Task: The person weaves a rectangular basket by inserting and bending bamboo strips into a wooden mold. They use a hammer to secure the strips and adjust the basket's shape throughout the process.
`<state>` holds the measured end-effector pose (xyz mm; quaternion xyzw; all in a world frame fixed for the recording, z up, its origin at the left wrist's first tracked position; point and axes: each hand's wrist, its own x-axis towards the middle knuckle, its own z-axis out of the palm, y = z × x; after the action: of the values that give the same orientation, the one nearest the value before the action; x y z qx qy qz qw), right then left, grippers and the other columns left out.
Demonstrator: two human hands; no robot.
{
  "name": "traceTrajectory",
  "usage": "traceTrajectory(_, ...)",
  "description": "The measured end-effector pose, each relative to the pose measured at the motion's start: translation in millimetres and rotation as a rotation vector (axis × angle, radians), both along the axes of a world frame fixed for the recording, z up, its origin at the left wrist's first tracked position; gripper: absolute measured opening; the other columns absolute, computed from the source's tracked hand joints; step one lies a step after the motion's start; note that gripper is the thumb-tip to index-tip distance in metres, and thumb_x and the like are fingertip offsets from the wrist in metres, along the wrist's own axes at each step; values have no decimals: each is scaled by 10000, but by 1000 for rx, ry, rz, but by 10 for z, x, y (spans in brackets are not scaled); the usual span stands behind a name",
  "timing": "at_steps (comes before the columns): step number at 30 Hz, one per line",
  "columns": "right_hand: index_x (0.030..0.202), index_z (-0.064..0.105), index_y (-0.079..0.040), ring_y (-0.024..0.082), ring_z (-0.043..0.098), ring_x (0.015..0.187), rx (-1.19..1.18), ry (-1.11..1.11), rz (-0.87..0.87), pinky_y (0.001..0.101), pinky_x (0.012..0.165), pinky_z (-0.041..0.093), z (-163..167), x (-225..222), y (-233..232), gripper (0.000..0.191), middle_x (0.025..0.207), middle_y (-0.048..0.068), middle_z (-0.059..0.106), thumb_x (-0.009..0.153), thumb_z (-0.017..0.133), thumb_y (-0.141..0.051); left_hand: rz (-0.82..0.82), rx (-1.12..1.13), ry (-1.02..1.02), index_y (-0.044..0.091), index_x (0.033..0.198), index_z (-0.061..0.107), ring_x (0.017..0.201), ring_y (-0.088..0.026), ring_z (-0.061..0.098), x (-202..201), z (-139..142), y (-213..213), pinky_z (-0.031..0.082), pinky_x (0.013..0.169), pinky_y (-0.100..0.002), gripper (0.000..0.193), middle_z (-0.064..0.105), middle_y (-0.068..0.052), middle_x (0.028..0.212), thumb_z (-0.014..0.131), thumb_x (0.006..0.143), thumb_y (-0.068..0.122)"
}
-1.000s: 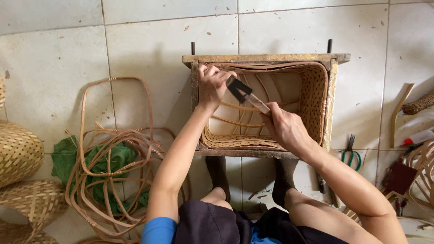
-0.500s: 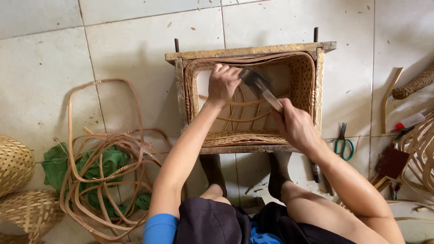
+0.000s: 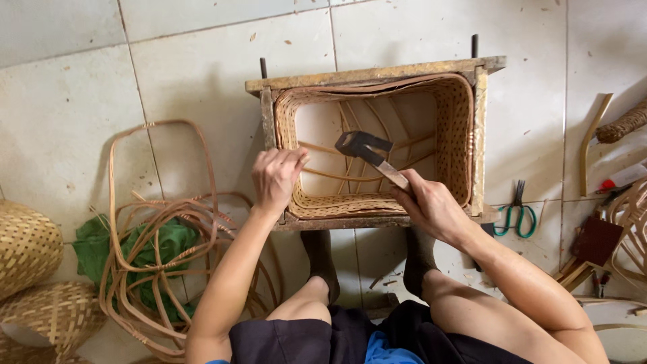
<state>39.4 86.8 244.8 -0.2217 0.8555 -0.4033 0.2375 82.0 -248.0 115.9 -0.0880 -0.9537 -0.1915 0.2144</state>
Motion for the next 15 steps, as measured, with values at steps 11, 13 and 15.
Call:
traceTrajectory(11,1202,543,-29,380,684,672,-15,-19,87,464,591,529,98,-4,-247,288,724,170,671,967,641,-162,-29,-64,-62,152,1145,644,861,-176,582,21,-47,36,416,873,-368,215,749,-5,964,743,974,237)
traceTrajectory(13,1210,548,-27,379,689,673,-23,-20,87,462,587,533,121,6,-260,302,724,174,673,956,647,-159,-26,-74,-109,149,1130,660,850,-185,570,27,68,25,399,880,-367,261,747,-8,943,786,916,230)
traceTrajectory(15,1215,550,-18,376,694,675,-28,-25,96,461,580,538,133,27,-288,326,721,181,674,940,657,-158,-39,-79,-119,147,1077,660,823,-194,563,10,146,-5,402,865,-388,256,751,-10,925,816,882,204)
